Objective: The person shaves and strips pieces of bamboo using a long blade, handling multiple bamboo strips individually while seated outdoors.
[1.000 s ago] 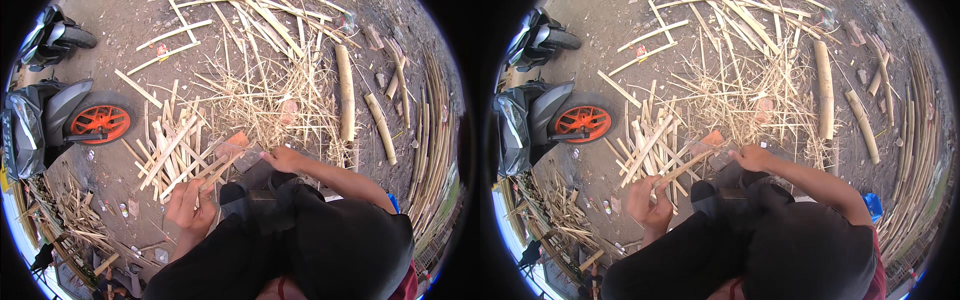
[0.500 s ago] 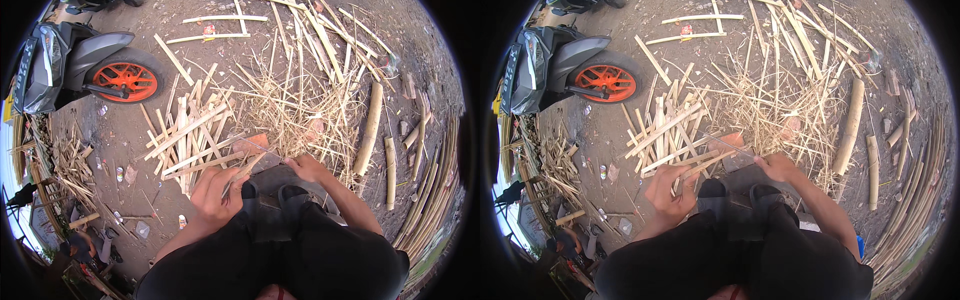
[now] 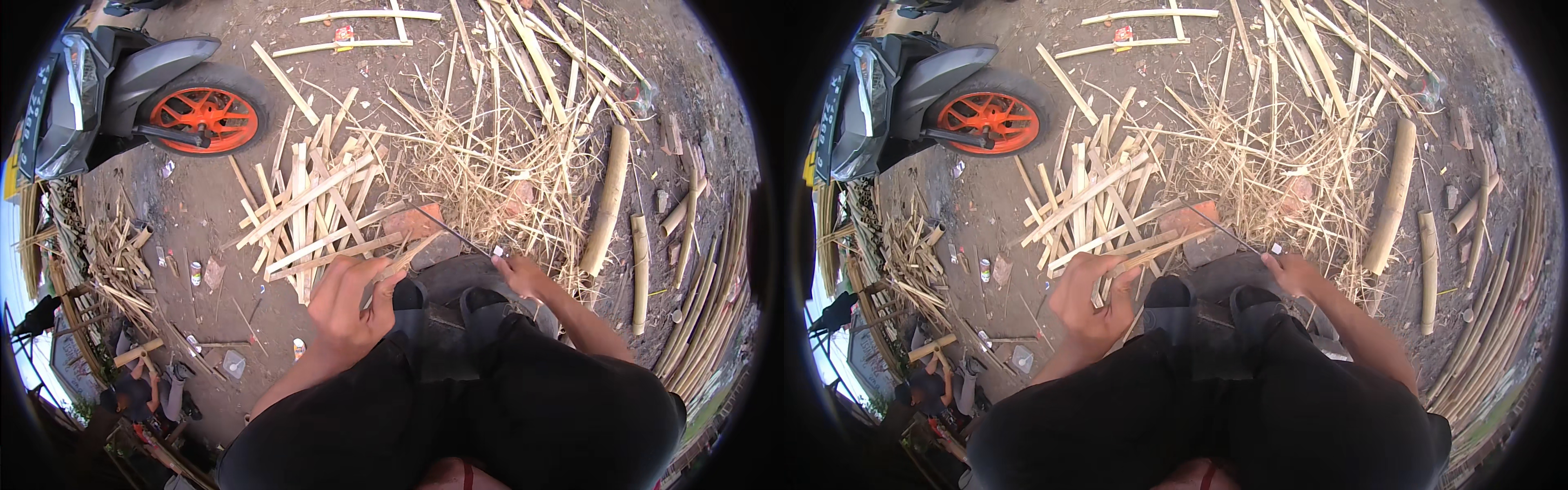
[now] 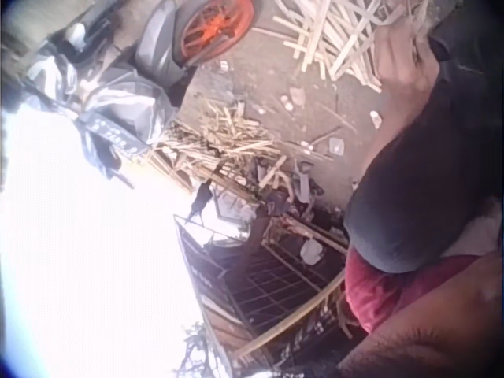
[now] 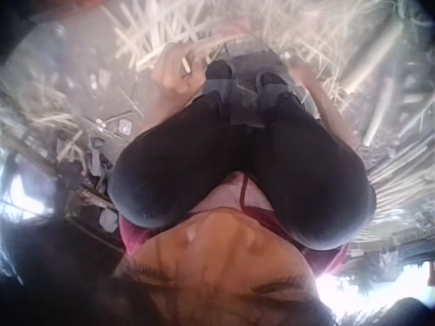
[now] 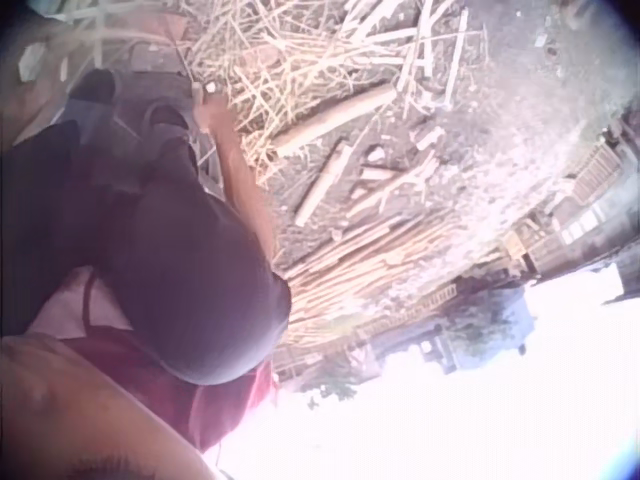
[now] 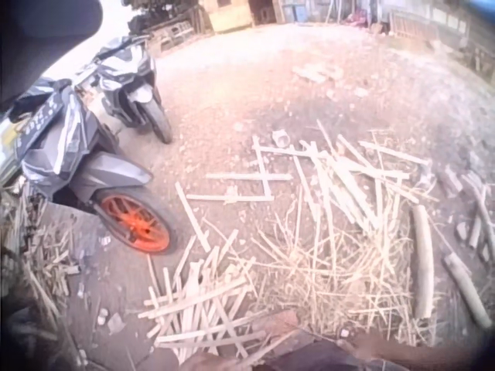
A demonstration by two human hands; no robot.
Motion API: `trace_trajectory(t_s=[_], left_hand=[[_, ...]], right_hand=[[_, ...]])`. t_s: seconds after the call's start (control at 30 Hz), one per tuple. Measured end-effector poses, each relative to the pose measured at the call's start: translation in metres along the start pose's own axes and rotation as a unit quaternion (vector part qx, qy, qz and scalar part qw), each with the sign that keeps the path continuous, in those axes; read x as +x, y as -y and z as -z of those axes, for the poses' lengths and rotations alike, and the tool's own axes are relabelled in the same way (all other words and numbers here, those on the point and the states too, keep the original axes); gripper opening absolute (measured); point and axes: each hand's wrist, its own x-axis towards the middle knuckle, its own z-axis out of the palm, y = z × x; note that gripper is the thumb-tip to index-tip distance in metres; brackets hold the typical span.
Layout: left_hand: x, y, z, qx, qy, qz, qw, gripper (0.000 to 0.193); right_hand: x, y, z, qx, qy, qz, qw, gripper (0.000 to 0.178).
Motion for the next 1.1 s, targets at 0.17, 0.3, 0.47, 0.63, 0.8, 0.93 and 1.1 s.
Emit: trace_trajectory(t_s=[0.17,0.3,0.47,0.63,0.8,0.93,1.1], left_hand=[[-0.009,0.01,0.003,0.016,-0.004,0.011,1.0,0.026],[-0.009,0.012,0.005,0.029,-0.006,0.018,0.999,0.022],[-0.013,0.019,0.004,-0.003,-0.053,0.116,0.992,0.022],[-0.015,0.027,0.007,-0.07,-0.05,0.197,0.977,0.022],[-0.008,0.015,-0.002,-0.113,-0.096,0.282,0.948,0.015],[-0.011,0.023,-0.001,-0.071,-0.061,0.168,0.981,0.019],[-0.002,0.011,0.001,0.027,-0.034,0.152,0.987,0.016]], right_hand=[[-0.005,-0.011,0.001,0.012,-0.008,-0.02,1.0,0.076],[-0.018,0.007,-0.004,0.117,0.0,0.019,0.993,0.08],[0.0,-0.031,-0.006,-0.005,-0.012,-0.023,1.0,0.082],[-0.011,-0.028,-0.003,-0.045,-0.057,-0.002,0.997,0.08],[-0.053,0.066,0.02,0.075,-0.033,0.109,0.991,0.072],[-0.072,0.12,0.019,0.196,-0.039,0.272,0.941,0.063],[-0.054,0.102,-0.013,0.244,-0.056,0.236,0.939,0.062]])
